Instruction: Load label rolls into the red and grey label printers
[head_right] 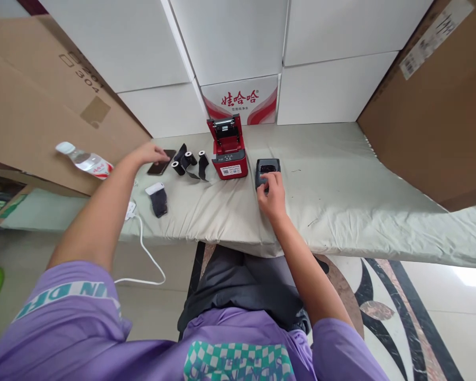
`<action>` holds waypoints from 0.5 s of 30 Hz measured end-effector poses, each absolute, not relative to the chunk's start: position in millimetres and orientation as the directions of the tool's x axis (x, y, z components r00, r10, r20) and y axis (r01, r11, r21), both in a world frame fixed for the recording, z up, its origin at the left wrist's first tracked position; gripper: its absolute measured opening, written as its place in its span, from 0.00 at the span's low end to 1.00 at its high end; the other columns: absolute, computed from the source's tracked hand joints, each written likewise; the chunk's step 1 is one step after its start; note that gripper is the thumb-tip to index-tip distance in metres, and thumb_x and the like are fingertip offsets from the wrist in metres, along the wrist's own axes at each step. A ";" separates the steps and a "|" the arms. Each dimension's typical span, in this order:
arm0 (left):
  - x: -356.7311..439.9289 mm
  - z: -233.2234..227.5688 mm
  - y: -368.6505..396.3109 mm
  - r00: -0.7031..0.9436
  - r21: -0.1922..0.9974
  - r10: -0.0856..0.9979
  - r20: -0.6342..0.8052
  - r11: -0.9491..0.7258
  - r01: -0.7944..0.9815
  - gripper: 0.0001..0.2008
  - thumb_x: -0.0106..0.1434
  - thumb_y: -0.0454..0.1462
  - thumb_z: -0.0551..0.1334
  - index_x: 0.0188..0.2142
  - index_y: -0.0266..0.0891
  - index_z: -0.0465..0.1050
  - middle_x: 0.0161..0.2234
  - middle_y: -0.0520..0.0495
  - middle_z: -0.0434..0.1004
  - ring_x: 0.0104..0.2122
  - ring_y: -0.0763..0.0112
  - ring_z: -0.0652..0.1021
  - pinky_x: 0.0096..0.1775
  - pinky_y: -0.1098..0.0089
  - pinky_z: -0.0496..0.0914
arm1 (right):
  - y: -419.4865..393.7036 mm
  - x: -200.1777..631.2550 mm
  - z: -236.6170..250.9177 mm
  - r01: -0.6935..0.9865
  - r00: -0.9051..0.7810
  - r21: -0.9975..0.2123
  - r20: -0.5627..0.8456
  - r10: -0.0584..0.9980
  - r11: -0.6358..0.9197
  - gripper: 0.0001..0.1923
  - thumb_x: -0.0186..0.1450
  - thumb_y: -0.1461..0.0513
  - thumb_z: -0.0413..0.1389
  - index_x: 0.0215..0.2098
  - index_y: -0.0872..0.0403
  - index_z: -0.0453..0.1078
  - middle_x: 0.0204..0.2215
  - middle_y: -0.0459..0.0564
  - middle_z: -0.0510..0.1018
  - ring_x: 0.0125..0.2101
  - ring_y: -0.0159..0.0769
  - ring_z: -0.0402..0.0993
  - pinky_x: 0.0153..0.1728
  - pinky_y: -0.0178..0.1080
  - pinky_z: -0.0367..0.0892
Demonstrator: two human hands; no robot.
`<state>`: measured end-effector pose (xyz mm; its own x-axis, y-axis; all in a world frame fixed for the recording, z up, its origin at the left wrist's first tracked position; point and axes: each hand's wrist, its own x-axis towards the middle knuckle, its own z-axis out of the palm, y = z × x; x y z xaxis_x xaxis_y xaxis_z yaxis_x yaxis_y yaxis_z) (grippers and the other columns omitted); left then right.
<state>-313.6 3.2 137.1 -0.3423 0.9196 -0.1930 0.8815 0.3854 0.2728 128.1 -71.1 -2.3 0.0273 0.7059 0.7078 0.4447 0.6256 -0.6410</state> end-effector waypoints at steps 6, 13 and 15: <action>-345.3 113.9 -58.1 -0.400 0.089 0.807 -0.435 0.481 0.872 0.14 0.44 0.32 0.79 0.26 0.39 0.77 0.24 0.53 0.78 0.42 0.59 0.80 0.51 0.64 0.71 | -71.3 126.4 -1.9 0.427 -0.014 -0.626 0.717 0.697 0.652 0.14 0.65 0.69 0.53 0.47 0.50 0.70 0.45 0.53 0.72 0.31 0.35 0.71 0.40 0.44 0.73; -346.1 125.1 -62.1 -0.165 0.531 0.935 -0.315 0.318 0.786 0.17 0.43 0.43 0.72 0.35 0.44 0.83 0.35 0.49 0.85 0.44 0.55 0.82 0.50 0.64 0.76 | -72.8 127.3 0.2 0.429 0.016 -0.639 0.713 0.701 0.639 0.13 0.65 0.68 0.52 0.46 0.51 0.70 0.44 0.53 0.72 0.30 0.34 0.69 0.38 0.43 0.72; -334.5 138.2 -59.6 -0.078 0.751 0.948 -0.309 0.294 0.592 0.22 0.49 0.46 0.69 0.44 0.42 0.84 0.38 0.46 0.85 0.44 0.58 0.83 0.51 0.63 0.77 | -72.6 127.3 0.0 0.429 0.016 -0.649 0.701 0.713 0.628 0.12 0.65 0.68 0.52 0.46 0.51 0.70 0.44 0.53 0.72 0.30 0.33 0.69 0.37 0.43 0.72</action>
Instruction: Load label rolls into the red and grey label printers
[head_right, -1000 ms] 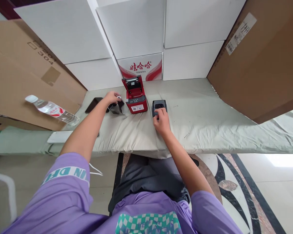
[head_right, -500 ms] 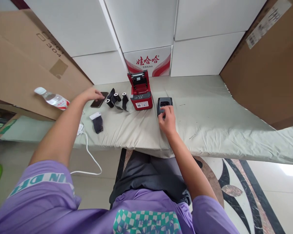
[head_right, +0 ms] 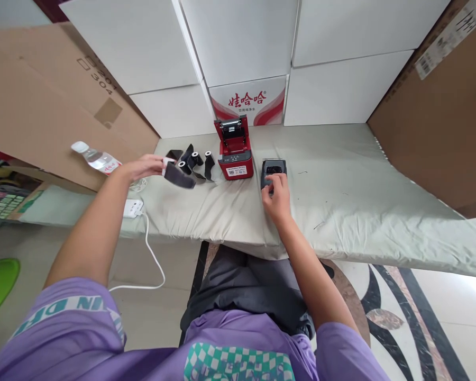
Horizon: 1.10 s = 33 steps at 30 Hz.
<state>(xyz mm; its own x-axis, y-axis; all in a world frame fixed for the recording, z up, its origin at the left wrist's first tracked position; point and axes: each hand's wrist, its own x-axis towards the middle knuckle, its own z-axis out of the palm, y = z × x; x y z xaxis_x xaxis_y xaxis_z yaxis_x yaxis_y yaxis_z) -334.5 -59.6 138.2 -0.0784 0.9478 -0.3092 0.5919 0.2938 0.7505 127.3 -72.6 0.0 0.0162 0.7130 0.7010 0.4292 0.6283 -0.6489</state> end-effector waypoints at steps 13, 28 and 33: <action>-227.8 146.8 -27.2 0.049 0.971 0.999 -0.021 0.008 0.237 0.34 0.61 0.64 0.65 0.51 0.39 0.76 0.48 0.36 0.85 0.55 0.44 0.82 0.53 0.47 0.77 | -74.2 128.0 1.3 0.409 0.032 -0.695 0.659 0.752 0.592 0.12 0.64 0.67 0.53 0.45 0.50 0.70 0.44 0.53 0.72 0.30 0.34 0.68 0.37 0.44 0.72; -150.4 136.0 47.0 0.209 0.643 0.957 0.200 -0.289 0.709 0.26 0.57 0.41 0.73 0.55 0.37 0.84 0.52 0.42 0.86 0.51 0.52 0.83 0.57 0.59 0.75 | -75.9 128.9 1.6 0.404 0.017 -0.696 0.654 0.756 0.593 0.12 0.66 0.67 0.52 0.46 0.50 0.70 0.45 0.53 0.71 0.30 0.34 0.68 0.37 0.43 0.72; -133.0 126.3 60.7 0.256 0.278 0.962 0.097 -0.273 0.921 0.18 0.62 0.39 0.69 0.52 0.47 0.87 0.49 0.46 0.88 0.52 0.49 0.82 0.62 0.50 0.66 | -76.4 128.6 1.4 0.400 0.016 -0.699 0.652 0.758 0.593 0.12 0.67 0.67 0.51 0.47 0.51 0.70 0.46 0.54 0.72 0.30 0.34 0.68 0.37 0.43 0.72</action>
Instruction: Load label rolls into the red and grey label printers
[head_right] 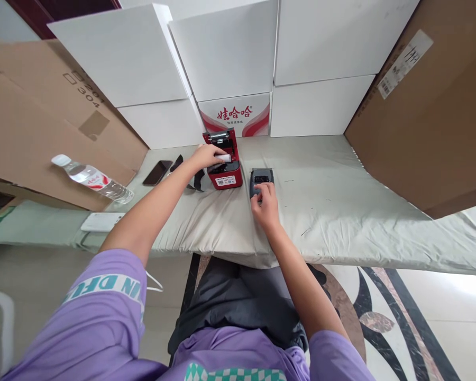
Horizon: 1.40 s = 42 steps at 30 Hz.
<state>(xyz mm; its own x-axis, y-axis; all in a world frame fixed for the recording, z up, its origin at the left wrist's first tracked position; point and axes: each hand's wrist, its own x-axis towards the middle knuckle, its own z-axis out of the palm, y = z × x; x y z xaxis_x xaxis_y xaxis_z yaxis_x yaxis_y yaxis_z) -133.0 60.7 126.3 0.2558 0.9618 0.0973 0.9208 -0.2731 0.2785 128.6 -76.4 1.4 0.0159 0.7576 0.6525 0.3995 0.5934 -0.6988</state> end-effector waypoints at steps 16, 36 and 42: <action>-119.8 154.5 61.0 0.180 0.313 0.930 0.319 -0.283 0.907 0.20 0.72 0.43 0.57 0.53 0.43 0.85 0.54 0.44 0.86 0.55 0.53 0.80 0.59 0.60 0.68 | -76.8 128.3 2.5 0.397 0.030 -0.702 0.653 0.756 0.591 0.12 0.67 0.67 0.51 0.47 0.50 0.69 0.46 0.53 0.71 0.30 0.33 0.69 0.36 0.42 0.73; -93.9 138.3 4.9 0.214 0.146 0.966 0.144 -0.235 0.961 0.28 0.73 0.57 0.55 0.51 0.43 0.87 0.53 0.39 0.84 0.54 0.47 0.79 0.55 0.56 0.70 | -76.6 129.6 2.5 0.403 0.040 -0.721 0.629 0.776 0.564 0.12 0.66 0.66 0.52 0.46 0.50 0.69 0.44 0.52 0.71 0.29 0.33 0.68 0.35 0.41 0.72; -88.7 128.8 -0.9 0.137 0.206 0.979 0.153 -0.167 0.964 0.30 0.65 0.56 0.67 0.58 0.42 0.83 0.58 0.37 0.76 0.60 0.41 0.73 0.59 0.51 0.71 | -75.8 129.8 2.2 0.394 0.043 -0.704 0.657 0.753 0.592 0.12 0.66 0.67 0.52 0.46 0.51 0.70 0.44 0.52 0.71 0.29 0.32 0.68 0.35 0.41 0.71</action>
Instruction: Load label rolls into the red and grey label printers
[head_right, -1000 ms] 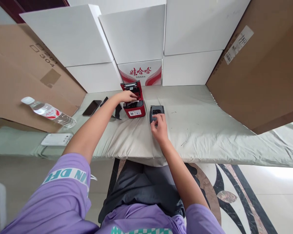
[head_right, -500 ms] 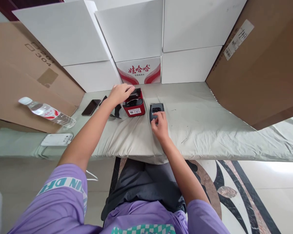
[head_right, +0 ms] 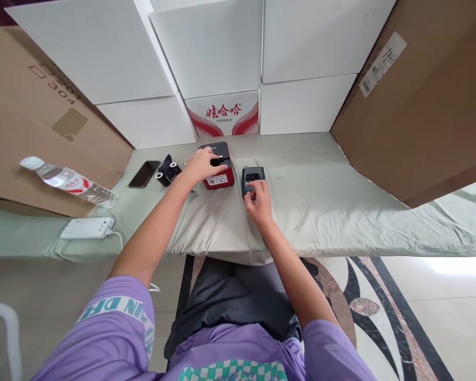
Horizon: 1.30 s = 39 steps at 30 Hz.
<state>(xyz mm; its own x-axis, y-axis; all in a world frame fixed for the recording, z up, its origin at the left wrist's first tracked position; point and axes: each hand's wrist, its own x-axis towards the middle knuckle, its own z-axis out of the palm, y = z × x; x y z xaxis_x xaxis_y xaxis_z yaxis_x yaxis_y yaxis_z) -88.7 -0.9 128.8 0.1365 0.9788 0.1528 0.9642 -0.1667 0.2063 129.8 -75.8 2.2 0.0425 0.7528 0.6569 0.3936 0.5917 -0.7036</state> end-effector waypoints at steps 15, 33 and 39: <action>-26.2 88.0 -26.1 -0.161 0.180 0.950 0.266 0.115 0.977 0.32 0.69 0.49 0.65 0.69 0.43 0.65 0.70 0.33 0.66 0.69 0.39 0.61 0.63 0.31 0.62 | -74.4 130.2 -0.8 0.412 0.037 -0.707 0.644 0.764 0.575 0.11 0.66 0.67 0.51 0.45 0.51 0.69 0.44 0.51 0.70 0.29 0.31 0.68 0.36 0.40 0.71; -62.7 40.8 -57.0 0.082 0.311 0.800 0.595 -0.323 0.894 0.12 0.73 0.37 0.58 0.49 0.39 0.80 0.49 0.37 0.84 0.51 0.53 0.80 0.58 0.54 0.65 | -74.3 135.7 1.3 0.615 0.201 -0.732 0.505 0.839 0.293 0.13 0.65 0.60 0.55 0.48 0.53 0.68 0.49 0.60 0.72 0.54 0.51 0.69 0.59 0.54 0.69; -28.2 20.6 -44.0 0.088 0.567 0.934 0.346 -0.283 0.774 0.24 0.68 0.29 0.56 0.61 0.38 0.77 0.53 0.41 0.82 0.49 0.60 0.82 0.51 0.65 0.74 | -67.8 133.3 -9.1 0.626 0.136 -0.752 0.367 0.920 0.208 0.42 0.60 0.53 0.63 0.68 0.60 0.57 0.64 0.70 0.67 0.66 0.57 0.64 0.67 0.56 0.64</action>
<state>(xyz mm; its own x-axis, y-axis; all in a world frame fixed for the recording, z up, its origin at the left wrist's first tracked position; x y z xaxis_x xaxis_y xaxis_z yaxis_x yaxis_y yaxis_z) -28.2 -44.0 20.6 0.0883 0.9342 0.3458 0.7738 -0.2829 0.5667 133.3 -67.8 -9.1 0.1358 0.9203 0.3669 0.6255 0.2075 -0.7521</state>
